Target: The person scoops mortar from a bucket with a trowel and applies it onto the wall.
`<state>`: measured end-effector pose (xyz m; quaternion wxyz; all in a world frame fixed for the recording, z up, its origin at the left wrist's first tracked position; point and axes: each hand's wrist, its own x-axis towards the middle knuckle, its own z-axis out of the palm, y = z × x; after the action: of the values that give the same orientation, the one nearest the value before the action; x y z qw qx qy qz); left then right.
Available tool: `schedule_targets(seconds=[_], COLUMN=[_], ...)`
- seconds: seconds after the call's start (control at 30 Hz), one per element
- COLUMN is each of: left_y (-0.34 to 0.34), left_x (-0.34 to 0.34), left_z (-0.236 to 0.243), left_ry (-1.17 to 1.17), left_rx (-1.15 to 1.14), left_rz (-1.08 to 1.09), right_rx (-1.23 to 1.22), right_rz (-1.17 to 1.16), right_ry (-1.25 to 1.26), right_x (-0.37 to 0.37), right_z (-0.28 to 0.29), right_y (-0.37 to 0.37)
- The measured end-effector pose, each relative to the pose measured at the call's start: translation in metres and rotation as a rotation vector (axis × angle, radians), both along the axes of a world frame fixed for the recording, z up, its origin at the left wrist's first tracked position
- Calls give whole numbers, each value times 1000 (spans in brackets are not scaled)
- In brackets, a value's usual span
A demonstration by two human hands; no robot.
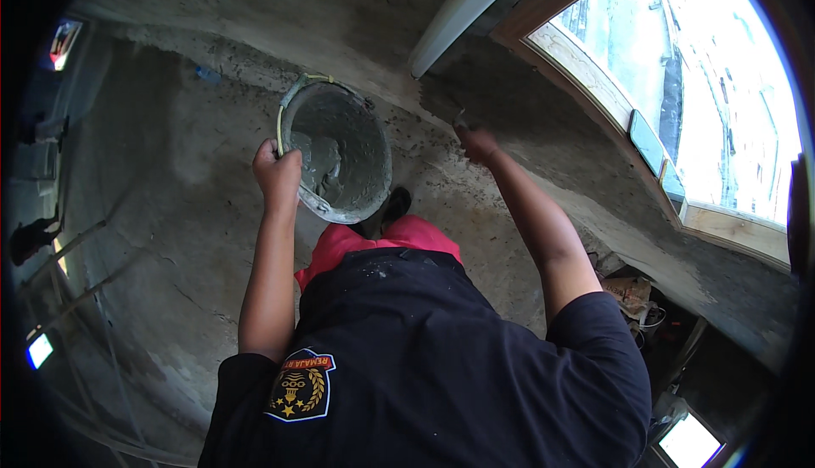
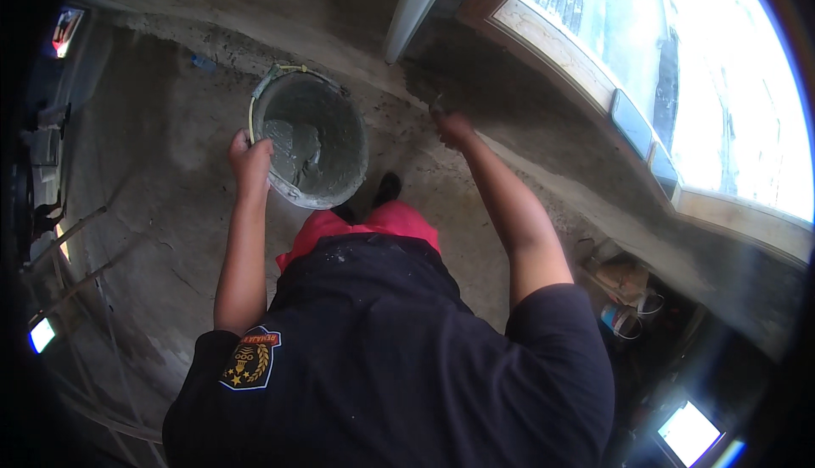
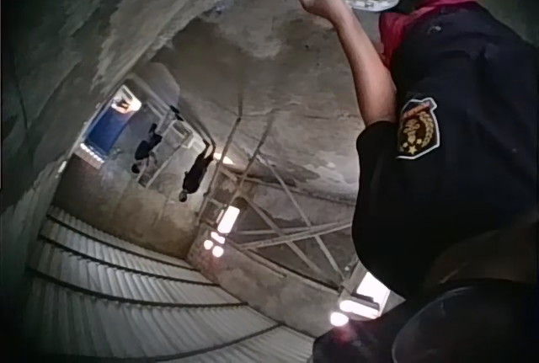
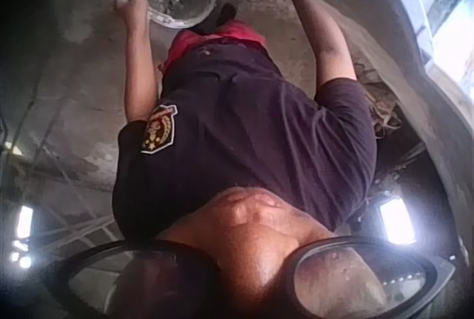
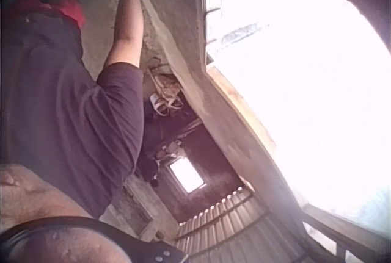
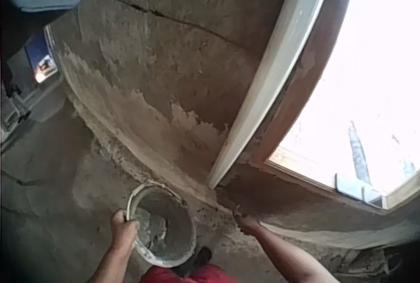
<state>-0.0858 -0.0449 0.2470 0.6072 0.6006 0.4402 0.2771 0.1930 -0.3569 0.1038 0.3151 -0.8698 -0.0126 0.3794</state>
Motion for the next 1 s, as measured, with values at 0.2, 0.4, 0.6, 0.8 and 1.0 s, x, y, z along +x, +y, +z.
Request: schedule_targets(seconds=[0.2,0.4,0.6,0.8,1.0], left_y=[2,-2,6,10,7], left_x=[-2,-5,-6,-6,-6], left_z=[4,-2,-9,-8,-7], left_ry=[47,23,6,48,35], left_rx=[4,-2,-19,-18,0], left_rz=[-28,-24,-39,-54,-21], right_rx=[-10,13,34,65,67], right_rz=[-92,-69,-58,-229,-145], right_ry=[-47,79,44,-59,156], right_x=[7,-24,21,-28,-19], right_z=[7,1,-23,15,-1], right_y=[-7,-14,17,-15,18])
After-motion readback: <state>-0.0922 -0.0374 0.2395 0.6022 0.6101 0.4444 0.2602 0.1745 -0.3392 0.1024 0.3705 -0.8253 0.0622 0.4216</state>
